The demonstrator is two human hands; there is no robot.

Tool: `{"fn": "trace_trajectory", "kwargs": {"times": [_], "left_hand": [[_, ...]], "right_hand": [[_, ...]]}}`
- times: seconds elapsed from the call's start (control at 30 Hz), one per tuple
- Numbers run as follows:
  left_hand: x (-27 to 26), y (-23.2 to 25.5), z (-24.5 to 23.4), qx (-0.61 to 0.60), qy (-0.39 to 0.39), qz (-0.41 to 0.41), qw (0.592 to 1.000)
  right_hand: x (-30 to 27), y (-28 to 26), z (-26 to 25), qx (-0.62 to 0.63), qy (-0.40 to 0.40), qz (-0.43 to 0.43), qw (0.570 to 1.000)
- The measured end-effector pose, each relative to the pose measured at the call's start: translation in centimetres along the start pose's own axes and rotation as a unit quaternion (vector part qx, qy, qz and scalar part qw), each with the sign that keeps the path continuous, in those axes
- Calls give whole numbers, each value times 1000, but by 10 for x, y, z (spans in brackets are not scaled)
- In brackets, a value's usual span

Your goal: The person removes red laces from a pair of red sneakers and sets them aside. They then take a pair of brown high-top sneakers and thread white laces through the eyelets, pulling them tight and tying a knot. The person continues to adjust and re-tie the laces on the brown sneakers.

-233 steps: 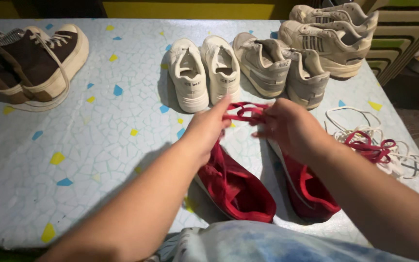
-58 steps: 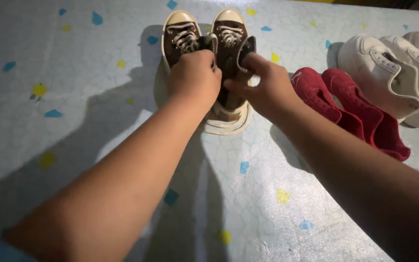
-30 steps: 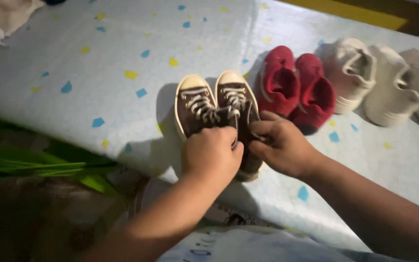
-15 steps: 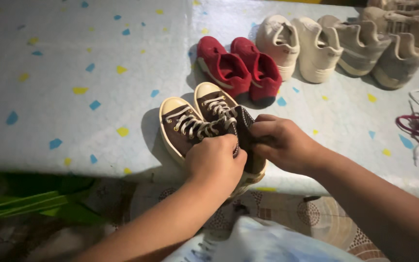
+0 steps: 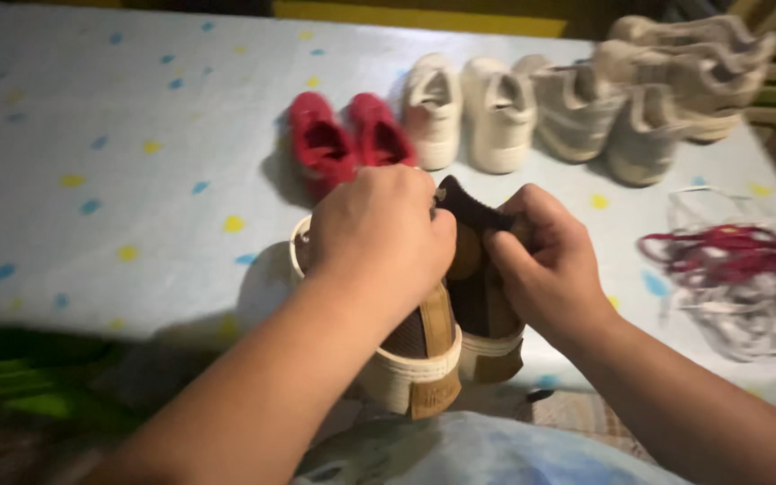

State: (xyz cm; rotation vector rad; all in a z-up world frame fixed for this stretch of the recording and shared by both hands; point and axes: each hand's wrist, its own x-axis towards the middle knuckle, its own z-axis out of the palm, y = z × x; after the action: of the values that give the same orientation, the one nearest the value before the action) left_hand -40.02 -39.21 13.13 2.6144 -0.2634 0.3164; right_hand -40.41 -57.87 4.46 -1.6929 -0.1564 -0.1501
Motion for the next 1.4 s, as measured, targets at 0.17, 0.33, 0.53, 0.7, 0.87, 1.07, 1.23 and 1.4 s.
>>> {"fn": "trace_trajectory", "kwargs": {"times": [0.17,0.33,0.53,0.7,0.87,1.07,1.23,1.4], "left_hand": [[26,80,40,-3,-10,5,1000],[69,116,101,-29,80,78,993],[72,117,181,1,-4,151,989],[35,103,205,-53,-64,174,981],[53,82,200,-173,-84,-16,981],[101,77,199,-178,-303,-131,927],[93,73,189,-168,-295,-28,940],[86,28,158,-158,-258,-70,951]], "right_hand": [[18,-5,-97,-61,44,-81,994],[44,16,-175,-65,58,-97,991],[50,72,-201,-169,-30,-67,983],[22,83,-199,-257,-5,19,966],[37,73,-195,-182,56,25,981],[66,66,-192,-272,28,315,909],[66,56,-182,-369,54,211,904],[34,48,-169,-256,99,263,925]]}}
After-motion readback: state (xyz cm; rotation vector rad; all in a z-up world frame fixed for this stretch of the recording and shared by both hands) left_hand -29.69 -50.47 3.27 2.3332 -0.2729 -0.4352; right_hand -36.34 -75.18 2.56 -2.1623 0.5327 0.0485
